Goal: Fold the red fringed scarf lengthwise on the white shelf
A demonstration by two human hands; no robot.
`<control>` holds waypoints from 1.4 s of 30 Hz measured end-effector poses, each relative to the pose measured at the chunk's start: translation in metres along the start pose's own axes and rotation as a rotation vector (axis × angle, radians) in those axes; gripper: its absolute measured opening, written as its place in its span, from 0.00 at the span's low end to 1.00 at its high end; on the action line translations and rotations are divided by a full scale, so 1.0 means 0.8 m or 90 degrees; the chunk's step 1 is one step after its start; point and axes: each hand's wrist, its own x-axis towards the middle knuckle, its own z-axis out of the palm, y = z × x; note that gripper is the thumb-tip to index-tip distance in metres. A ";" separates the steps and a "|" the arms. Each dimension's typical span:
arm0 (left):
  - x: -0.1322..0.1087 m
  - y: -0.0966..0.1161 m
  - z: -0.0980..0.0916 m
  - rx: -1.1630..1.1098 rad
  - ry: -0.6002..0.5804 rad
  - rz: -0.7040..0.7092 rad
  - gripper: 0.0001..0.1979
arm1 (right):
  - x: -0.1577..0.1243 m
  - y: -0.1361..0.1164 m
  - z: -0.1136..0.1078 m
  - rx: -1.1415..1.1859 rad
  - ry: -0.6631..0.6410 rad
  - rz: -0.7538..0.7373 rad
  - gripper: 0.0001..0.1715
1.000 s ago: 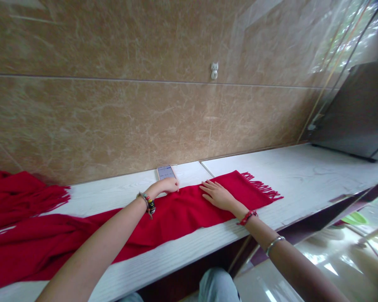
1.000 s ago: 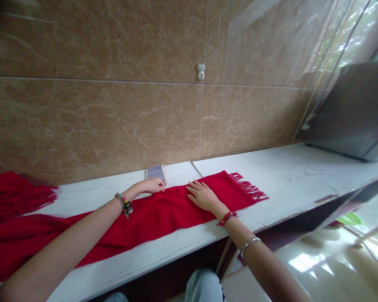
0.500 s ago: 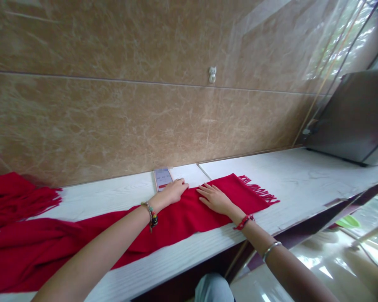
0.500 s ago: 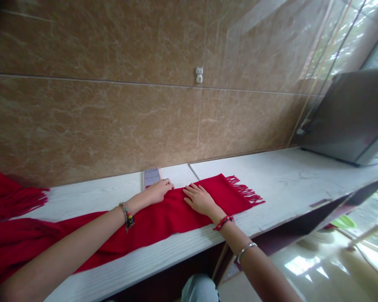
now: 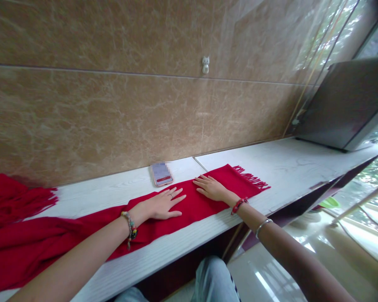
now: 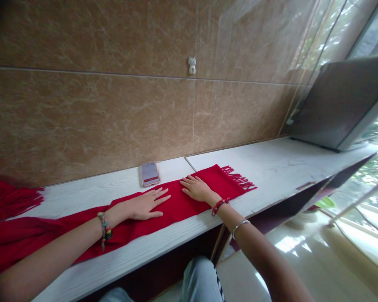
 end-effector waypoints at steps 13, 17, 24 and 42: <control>0.025 0.037 0.023 -0.030 0.061 -0.036 0.27 | -0.004 -0.007 -0.008 -0.009 -0.003 0.006 0.26; 0.013 0.033 0.016 -0.060 0.007 -0.077 0.34 | -0.004 -0.012 -0.018 -0.010 -0.007 0.019 0.25; 0.014 0.034 0.016 -0.062 0.061 -0.059 0.42 | -0.020 -0.046 -0.042 -0.023 0.054 -0.006 0.31; 0.013 0.024 0.028 -0.099 0.046 -0.041 0.46 | -0.079 0.099 -0.023 -0.048 0.007 0.069 0.26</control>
